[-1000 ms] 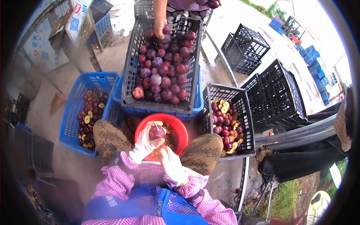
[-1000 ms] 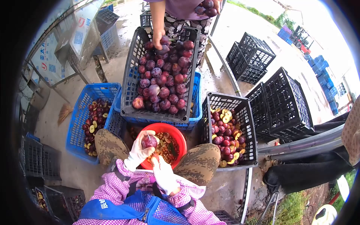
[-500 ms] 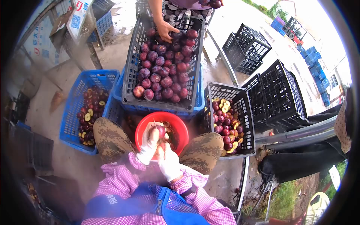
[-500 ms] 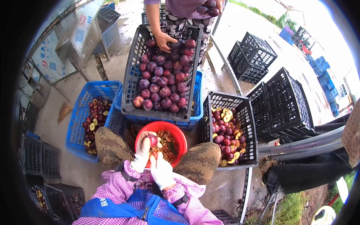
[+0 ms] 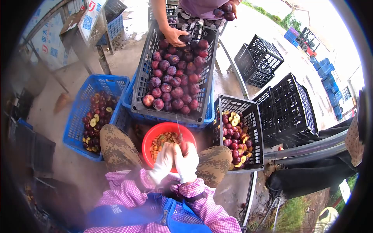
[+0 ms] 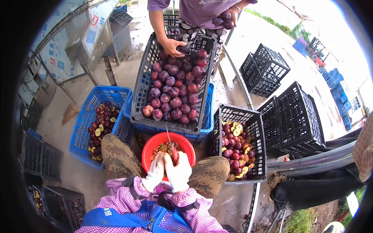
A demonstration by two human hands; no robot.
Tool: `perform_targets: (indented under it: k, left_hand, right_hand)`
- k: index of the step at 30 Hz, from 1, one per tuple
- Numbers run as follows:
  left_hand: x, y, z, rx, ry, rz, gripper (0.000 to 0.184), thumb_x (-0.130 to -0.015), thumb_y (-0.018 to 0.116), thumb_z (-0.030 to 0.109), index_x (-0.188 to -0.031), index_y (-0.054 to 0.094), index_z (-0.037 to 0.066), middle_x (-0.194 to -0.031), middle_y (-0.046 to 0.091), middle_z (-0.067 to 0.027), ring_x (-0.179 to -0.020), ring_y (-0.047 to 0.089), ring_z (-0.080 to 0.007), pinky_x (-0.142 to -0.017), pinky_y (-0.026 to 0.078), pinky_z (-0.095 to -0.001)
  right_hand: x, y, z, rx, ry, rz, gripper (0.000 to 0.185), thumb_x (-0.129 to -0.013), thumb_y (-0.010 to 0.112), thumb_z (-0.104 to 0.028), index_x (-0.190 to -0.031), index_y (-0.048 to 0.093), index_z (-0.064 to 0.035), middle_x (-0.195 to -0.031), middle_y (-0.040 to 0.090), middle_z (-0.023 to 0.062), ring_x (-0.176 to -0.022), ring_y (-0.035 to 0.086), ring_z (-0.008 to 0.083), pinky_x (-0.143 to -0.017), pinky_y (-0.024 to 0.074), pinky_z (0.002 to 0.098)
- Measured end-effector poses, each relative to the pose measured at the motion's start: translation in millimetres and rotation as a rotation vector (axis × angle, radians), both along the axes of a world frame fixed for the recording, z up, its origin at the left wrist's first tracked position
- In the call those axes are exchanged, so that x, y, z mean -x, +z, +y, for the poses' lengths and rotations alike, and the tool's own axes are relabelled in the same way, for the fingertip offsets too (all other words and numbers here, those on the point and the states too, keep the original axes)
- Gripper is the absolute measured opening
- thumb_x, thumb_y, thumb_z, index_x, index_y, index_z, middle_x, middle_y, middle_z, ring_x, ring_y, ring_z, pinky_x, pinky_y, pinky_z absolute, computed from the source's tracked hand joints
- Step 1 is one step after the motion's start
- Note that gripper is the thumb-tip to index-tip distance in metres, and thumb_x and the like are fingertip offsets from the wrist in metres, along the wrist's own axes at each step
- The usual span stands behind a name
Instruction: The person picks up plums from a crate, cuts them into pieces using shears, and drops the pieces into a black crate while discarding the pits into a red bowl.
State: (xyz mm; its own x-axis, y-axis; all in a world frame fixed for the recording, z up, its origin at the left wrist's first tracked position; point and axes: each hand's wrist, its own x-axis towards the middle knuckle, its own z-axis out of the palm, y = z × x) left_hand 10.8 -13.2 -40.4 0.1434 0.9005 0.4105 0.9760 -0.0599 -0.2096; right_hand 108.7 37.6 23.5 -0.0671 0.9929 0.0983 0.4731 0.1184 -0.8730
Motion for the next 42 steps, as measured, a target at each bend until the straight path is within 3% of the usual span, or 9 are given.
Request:
perform_targets:
  k: [6,13,17,18,20,22,23,30,42]
  left_hand:
    - [-6,-16,-6,-0.164,0.016,-0.735,0.026,-0.093,0.045,0.017,-0.112,0.054,0.003,-0.105,0.056,-0.0167,-0.096,0.057,-0.0292,-0.082,0.047,-0.0378]
    - [16,9,8,0.846,0.081,-2.298,0.038,-0.096,0.034,0.047,-0.094,0.057,0.017,-0.08,0.061,-0.0008,-0.062,0.059,-0.0124,-0.048,0.046,-0.0286]
    - [24,56,-3,1.095,-0.288,-2.951,0.032,-0.099,0.037,0.034,-0.116,0.048,0.01,-0.105,0.052,-0.0054,-0.098,0.055,-0.0131,-0.087,0.046,-0.0274]
    - [24,24,13,1.571,-1.25,-2.973,0.029,-0.1,0.034,0.029,-0.112,0.048,0.007,-0.108,0.052,-0.0051,-0.103,0.054,-0.0132,-0.094,0.043,-0.0292]
    - [29,-11,-6,1.367,0.038,-2.746,0.029,-0.098,0.038,0.032,-0.094,0.051,0.006,-0.086,0.056,-0.0024,-0.076,0.057,-0.0115,-0.073,0.049,-0.0276]
    - [24,-6,13,1.948,-0.184,-3.174,0.032,-0.095,0.045,0.04,-0.079,0.05,0.012,-0.061,0.05,0.0017,-0.048,0.048,-0.0102,-0.05,0.045,-0.0263]
    - [21,50,23,1.549,0.578,-2.717,0.038,-0.091,0.046,0.05,-0.072,0.051,0.018,-0.048,0.041,0.0027,-0.036,0.038,-0.0108,-0.038,0.035,-0.0253]
    - [16,50,30,1.196,0.342,-2.654,0.054,-0.093,0.035,0.057,-0.068,0.054,0.012,-0.049,0.049,-0.0048,-0.038,0.036,-0.0149,-0.041,0.035,-0.0291]
    - [18,2,21,0.826,0.366,-2.796,0.054,-0.094,0.035,0.054,-0.093,0.062,0.007,-0.071,0.064,-0.007,-0.045,0.046,-0.0131,-0.05,0.045,-0.0312]
  right_hand:
    - [6,-10,-12,-0.114,-0.078,0.051,0.025,-0.077,0.07,-0.026,-0.078,0.056,-0.0052,-0.06,0.052,0.0116,-0.054,0.056,0.0271,-0.054,0.046,0.0362]
    - [-3,-1,-3,-0.349,0.154,0.008,0.018,-0.071,0.069,-0.009,-0.068,0.052,-0.0044,-0.061,0.051,0.0122,-0.049,0.052,0.0239,-0.049,0.0434,0.0324]
    - [-9,4,2,-0.411,0.318,-0.075,0.019,-0.067,0.07,-0.01,-0.066,0.052,-0.0056,-0.062,0.05,0.0114,-0.051,0.054,0.0279,-0.047,0.0429,0.0345]
    - [-11,4,4,-0.409,0.321,-0.076,0.019,-0.067,0.07,-0.01,-0.066,0.052,-0.0056,-0.062,0.05,0.0114,-0.051,0.054,0.0279,-0.047,0.0429,0.0345]
    - [-18,6,6,-0.59,0.596,-0.204,0.02,-0.067,0.07,-0.012,-0.065,0.051,-0.0066,-0.062,0.05,0.0111,-0.051,0.055,0.0274,-0.047,0.0437,0.0335]
    - [-21,2,10,-0.369,0.533,0.017,0.016,-0.072,0.068,-0.016,-0.07,0.055,-0.0054,-0.066,0.055,0.0074,-0.054,0.055,0.0193,-0.052,0.0465,0.0302]
    - [-21,-2,15,-0.099,0.457,0.227,0.016,-0.078,0.063,-0.019,-0.075,0.057,-0.0047,-0.069,0.056,0.0066,-0.059,0.056,0.0168,-0.056,0.047,0.0293]
    - [-23,-13,18,0.769,-0.03,1.238,0.024,-0.091,0.052,-0.031,-0.086,0.057,-0.008,-0.073,0.061,0.0016,-0.064,0.059,0.0119,-0.053,0.0464,0.0235]
    - [-19,-19,18,0.796,-0.251,1.095,0.036,-0.092,0.046,-0.042,-0.089,0.059,-0.0079,-0.062,0.051,-0.0033,-0.041,0.038,0.0072,-0.035,0.0215,0.0214]
